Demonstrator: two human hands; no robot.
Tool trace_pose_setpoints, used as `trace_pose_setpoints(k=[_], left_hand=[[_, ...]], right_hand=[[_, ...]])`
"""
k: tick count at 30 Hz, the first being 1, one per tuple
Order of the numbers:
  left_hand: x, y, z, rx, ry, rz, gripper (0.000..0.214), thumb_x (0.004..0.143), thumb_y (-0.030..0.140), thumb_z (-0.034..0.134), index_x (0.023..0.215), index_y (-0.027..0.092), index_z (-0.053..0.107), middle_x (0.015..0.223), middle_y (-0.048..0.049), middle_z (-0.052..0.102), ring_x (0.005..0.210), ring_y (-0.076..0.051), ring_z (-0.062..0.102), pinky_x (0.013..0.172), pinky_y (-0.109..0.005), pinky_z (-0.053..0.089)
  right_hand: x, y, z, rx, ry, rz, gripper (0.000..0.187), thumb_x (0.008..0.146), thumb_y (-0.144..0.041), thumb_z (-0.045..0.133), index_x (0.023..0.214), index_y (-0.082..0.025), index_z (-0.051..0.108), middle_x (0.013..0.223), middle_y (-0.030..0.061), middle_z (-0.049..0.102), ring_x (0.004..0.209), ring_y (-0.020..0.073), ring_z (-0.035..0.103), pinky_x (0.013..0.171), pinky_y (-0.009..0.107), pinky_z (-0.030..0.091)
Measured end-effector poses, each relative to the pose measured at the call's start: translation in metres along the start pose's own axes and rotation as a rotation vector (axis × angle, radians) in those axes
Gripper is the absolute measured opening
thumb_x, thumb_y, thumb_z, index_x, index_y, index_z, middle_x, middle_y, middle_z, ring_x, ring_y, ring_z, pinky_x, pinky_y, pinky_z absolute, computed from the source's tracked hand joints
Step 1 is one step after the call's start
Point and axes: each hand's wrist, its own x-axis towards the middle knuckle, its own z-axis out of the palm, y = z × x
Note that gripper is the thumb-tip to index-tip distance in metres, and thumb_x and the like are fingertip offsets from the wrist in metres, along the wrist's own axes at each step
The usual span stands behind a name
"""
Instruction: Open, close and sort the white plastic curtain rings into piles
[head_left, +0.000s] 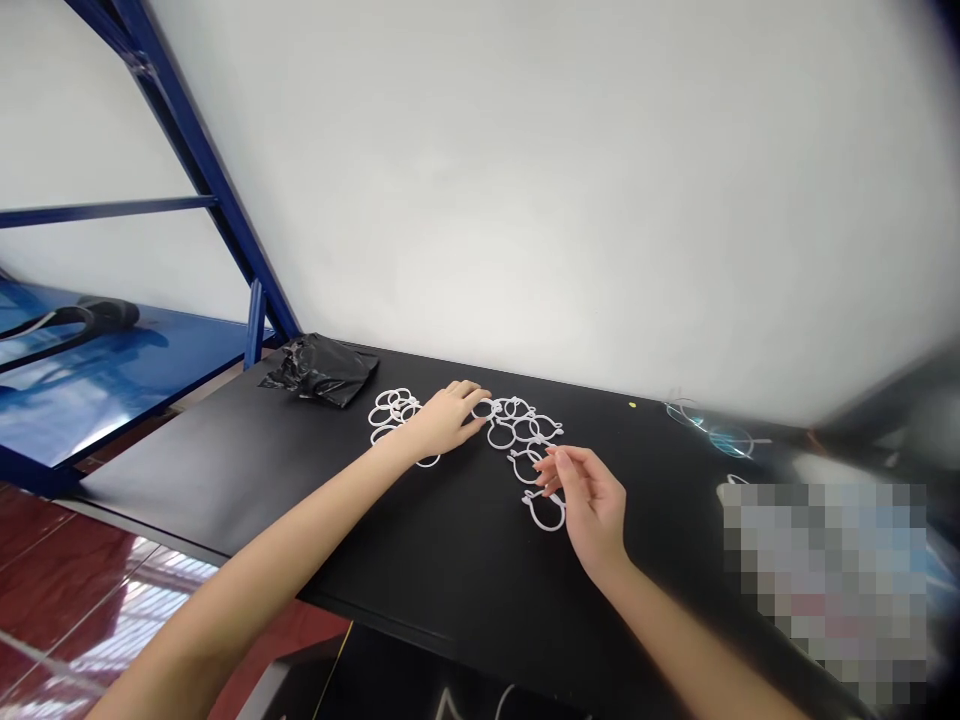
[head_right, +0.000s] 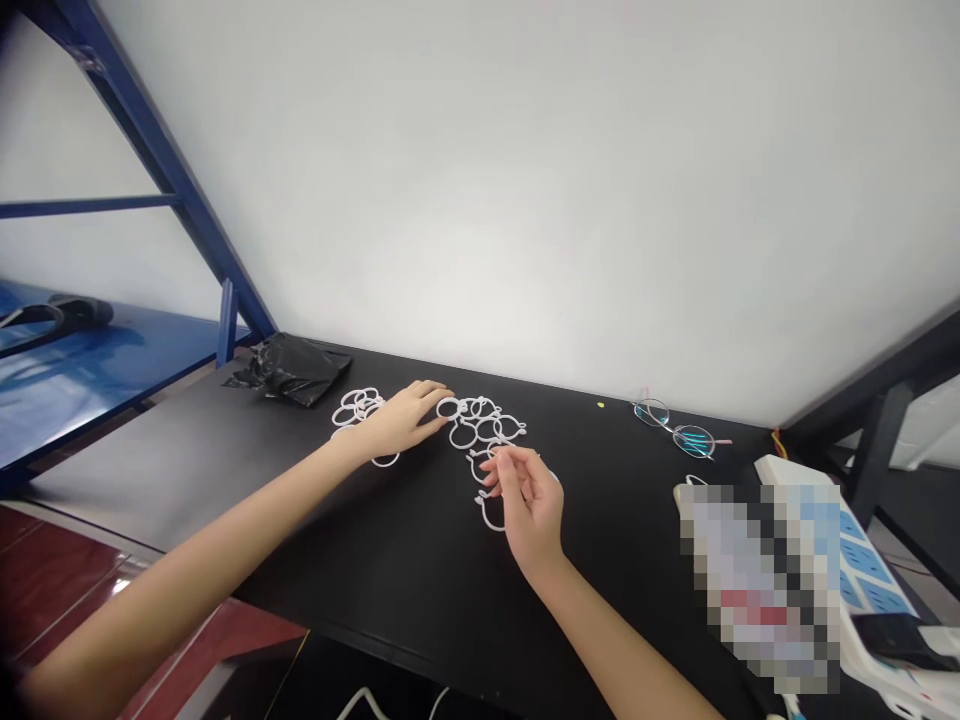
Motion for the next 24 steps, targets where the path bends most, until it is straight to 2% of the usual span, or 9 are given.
trace_pose_setpoints(k=[2,6,12,17,24], left_hand=[[0.012,0.000,0.009,-0.022,-0.059,-0.013,0.041,0.091,0.031,0.053,0.129,0.015,0.049,0.132,-0.0156,0.054,0.122,-0.029,0.050,0.102,-0.043,0.042],[0.022,-0.008,0.013,-0.062,-0.111,-0.026,0.034,0.089,0.030,0.057,0.119,0.016,0.057,0.117,-0.0125,0.063,0.110,-0.027,0.059,0.094,-0.039,0.048],[0.002,0.000,-0.001,-0.154,-0.010,-0.079,0.040,0.089,0.039,0.057,0.122,0.018,0.053,0.123,-0.0110,0.060,0.109,-0.025,0.060,0.093,-0.038,0.049],[-0.009,0.017,0.003,-0.364,-0.003,-0.108,0.038,0.086,0.039,0.062,0.117,0.019,0.057,0.112,-0.0081,0.065,0.099,-0.022,0.063,0.089,-0.036,0.052],[-0.014,0.039,0.004,-0.527,0.001,-0.073,0.039,0.085,0.034,0.064,0.121,0.020,0.056,0.120,-0.0075,0.064,0.106,-0.022,0.062,0.094,-0.038,0.051]], right_hand=[[0.001,-0.002,0.000,-0.010,0.012,-0.003,0.022,0.092,-0.038,0.058,0.087,-0.019,0.066,0.077,0.0048,0.070,0.060,0.0150,0.063,0.052,0.028,0.055],[0.003,-0.004,-0.002,-0.016,0.020,-0.010,0.021,0.092,-0.037,0.057,0.088,-0.018,0.066,0.076,0.0051,0.070,0.062,0.0148,0.064,0.054,0.027,0.055],[0.003,-0.002,-0.003,-0.018,0.014,-0.013,0.018,0.092,-0.035,0.058,0.090,-0.019,0.066,0.077,0.0047,0.070,0.063,0.0150,0.065,0.055,0.028,0.056],[0.003,0.002,-0.004,-0.046,-0.003,-0.002,0.016,0.091,-0.033,0.059,0.089,-0.019,0.066,0.078,0.0047,0.071,0.063,0.0149,0.065,0.055,0.027,0.056],[0.005,0.004,-0.003,-0.123,-0.007,-0.005,0.013,0.089,-0.032,0.062,0.093,-0.020,0.066,0.086,0.0058,0.070,0.069,0.0163,0.066,0.058,0.028,0.057]])
